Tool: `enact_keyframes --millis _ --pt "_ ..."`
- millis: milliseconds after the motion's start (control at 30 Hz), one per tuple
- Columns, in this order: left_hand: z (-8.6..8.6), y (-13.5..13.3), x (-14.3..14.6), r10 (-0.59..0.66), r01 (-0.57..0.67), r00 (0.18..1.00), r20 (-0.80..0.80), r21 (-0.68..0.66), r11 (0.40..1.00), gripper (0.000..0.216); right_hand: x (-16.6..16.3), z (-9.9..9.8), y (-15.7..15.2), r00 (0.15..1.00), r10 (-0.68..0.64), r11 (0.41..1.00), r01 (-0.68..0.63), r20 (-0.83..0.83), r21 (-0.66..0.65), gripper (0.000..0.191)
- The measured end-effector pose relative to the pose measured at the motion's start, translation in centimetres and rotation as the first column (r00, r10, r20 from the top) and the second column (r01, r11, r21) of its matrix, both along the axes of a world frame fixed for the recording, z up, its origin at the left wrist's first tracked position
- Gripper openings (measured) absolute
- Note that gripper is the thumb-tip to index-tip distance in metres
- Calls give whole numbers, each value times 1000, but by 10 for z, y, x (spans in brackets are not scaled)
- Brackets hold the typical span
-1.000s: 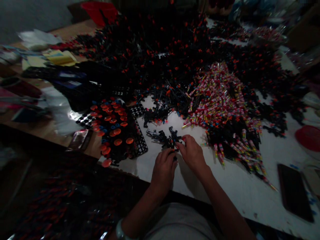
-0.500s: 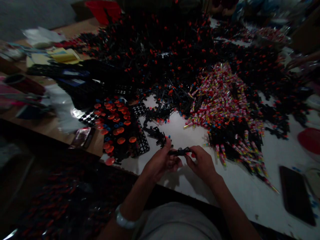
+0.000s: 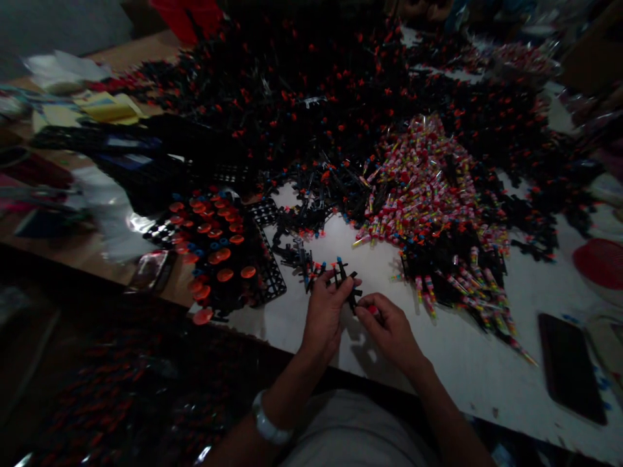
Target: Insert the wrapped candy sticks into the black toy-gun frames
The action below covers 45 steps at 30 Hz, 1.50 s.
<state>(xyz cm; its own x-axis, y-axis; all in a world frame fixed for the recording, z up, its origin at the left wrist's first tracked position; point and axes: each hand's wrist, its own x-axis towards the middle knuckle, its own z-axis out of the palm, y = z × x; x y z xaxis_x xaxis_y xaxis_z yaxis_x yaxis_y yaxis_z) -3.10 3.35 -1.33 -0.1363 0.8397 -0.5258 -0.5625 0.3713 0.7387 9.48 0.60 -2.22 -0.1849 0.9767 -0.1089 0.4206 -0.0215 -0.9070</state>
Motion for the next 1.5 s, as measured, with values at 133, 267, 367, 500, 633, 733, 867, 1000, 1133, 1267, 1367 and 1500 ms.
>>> enact_keyframes --millis 133,267,367,500,633,733,867,1000,1133,1267,1367,1500 --pt "-3 -2 6 -136 137 990 -25 55 989 48 2 -1 4 996 -86 996 86 -8 -33 18" --pt "-4 -5 -4 -350 368 920 -175 84 926 27 18 -1 8 998 -69 995 68 0 -78 19" --pt "-3 -5 -11 -308 335 905 -294 46 941 25 26 0 5 998 -62 993 59 -32 -99 25" --pt "-4 -6 -10 -289 313 916 -280 46 949 25 24 -4 -3 1000 -27 999 26 -17 -33 25" --pt "-7 -8 -6 -273 301 918 -287 57 952 26 19 -8 -4 999 5 1000 -5 38 7 25" --pt "-10 -9 -4 -247 281 917 -314 66 958 26 18 -9 -3 996 12 999 -17 87 47 25" --pt "-13 -10 -1 -195 227 934 -301 77 971 24 17 -13 -3 992 -24 994 11 122 110 24" --pt "-12 -10 1 -180 213 937 -299 84 973 24 17 -17 -4 982 -84 984 55 167 172 23" --pt "-11 -10 2 -162 202 924 -347 81 976 24 14 -22 -6 970 -58 957 -13 236 289 25" --pt "-14 -13 7 -67 104 931 -360 84 991 22 -2 -31 -15 919 -167 905 -2 358 426 30" --pt "-20 -17 12 -41 76 939 -340 89 993 21 -17 -36 -22 901 -217 903 40 375 427 31" --pt "-20 -17 18 -74 103 948 -311 79 992 20 -15 -31 -24 937 -159 936 44 310 348 31"
